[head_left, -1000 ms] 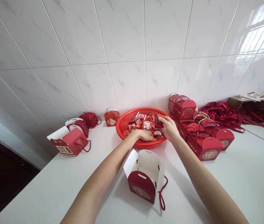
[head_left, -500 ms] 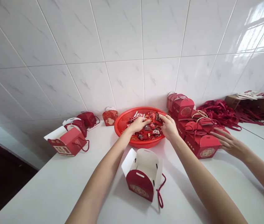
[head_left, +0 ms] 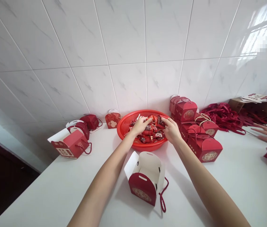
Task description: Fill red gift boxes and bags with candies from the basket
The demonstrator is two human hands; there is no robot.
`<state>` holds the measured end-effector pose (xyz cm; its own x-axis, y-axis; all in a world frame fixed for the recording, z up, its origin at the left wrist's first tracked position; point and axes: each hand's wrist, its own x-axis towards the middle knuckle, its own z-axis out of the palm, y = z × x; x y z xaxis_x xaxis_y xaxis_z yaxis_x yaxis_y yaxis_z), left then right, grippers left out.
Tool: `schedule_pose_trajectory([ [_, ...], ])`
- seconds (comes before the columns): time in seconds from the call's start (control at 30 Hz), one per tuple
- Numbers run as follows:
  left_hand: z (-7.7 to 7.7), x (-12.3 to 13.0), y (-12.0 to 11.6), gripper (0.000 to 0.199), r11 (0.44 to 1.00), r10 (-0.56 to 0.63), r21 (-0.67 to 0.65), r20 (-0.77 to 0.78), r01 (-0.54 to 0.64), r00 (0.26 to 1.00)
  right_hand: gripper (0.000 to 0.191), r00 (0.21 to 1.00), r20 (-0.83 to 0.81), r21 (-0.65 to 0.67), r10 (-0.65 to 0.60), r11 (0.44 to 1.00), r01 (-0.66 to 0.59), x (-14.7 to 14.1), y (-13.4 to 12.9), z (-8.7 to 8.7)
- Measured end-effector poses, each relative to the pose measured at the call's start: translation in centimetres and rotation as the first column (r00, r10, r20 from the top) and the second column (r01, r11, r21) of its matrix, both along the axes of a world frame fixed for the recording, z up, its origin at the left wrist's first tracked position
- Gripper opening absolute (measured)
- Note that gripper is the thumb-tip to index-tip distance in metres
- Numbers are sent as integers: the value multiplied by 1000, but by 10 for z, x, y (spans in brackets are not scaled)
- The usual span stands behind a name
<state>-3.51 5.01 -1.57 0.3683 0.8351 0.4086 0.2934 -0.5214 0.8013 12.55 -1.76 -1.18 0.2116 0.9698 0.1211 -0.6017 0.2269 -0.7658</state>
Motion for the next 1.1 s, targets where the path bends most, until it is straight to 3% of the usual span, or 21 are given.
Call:
schedule_pose_trajectory([
  [0.17, -2, -1, 2, 23, 980, 196, -14, 149, -196, 969, 25, 1000, -6, -15, 14, 1000, -14, -1, -1, 1],
  [0.3, 1, 1, -1, 23, 982, 190, -35, 107, -187, 976, 23, 1000, 3, -26, 27, 999, -27, -1, -2, 1],
  [0.43, 7, 2, -8, 16, 963, 270, 5, -91, -271, 959, 22, 1000, 17, -23, 26, 999, -26, -1, -2, 1],
  [0.6, 10, -3, -14, 25, 892, 424, 21, -387, -451, 819, 26, 1000, 30, -26, -4, 1000, 5, -1, 0, 0],
  [0.77, 12, -26, -5, 27, 854, 415, -6, -594, -520, 689, 27, 998, 47, -11, -39, 999, 40, -2, 2, -3],
  [0.9, 9, -46, 6, 16, 854, 284, -73, -766, -516, 577, 29, 996, 78, 5, -53, 999, 53, -3, 6, -8],
  [1.1, -2, -50, 19, 52, 908, 105, -176, -784, -381, 612, 33, 994, 94, 2, -54, 999, 54, -3, 10, -10],
])
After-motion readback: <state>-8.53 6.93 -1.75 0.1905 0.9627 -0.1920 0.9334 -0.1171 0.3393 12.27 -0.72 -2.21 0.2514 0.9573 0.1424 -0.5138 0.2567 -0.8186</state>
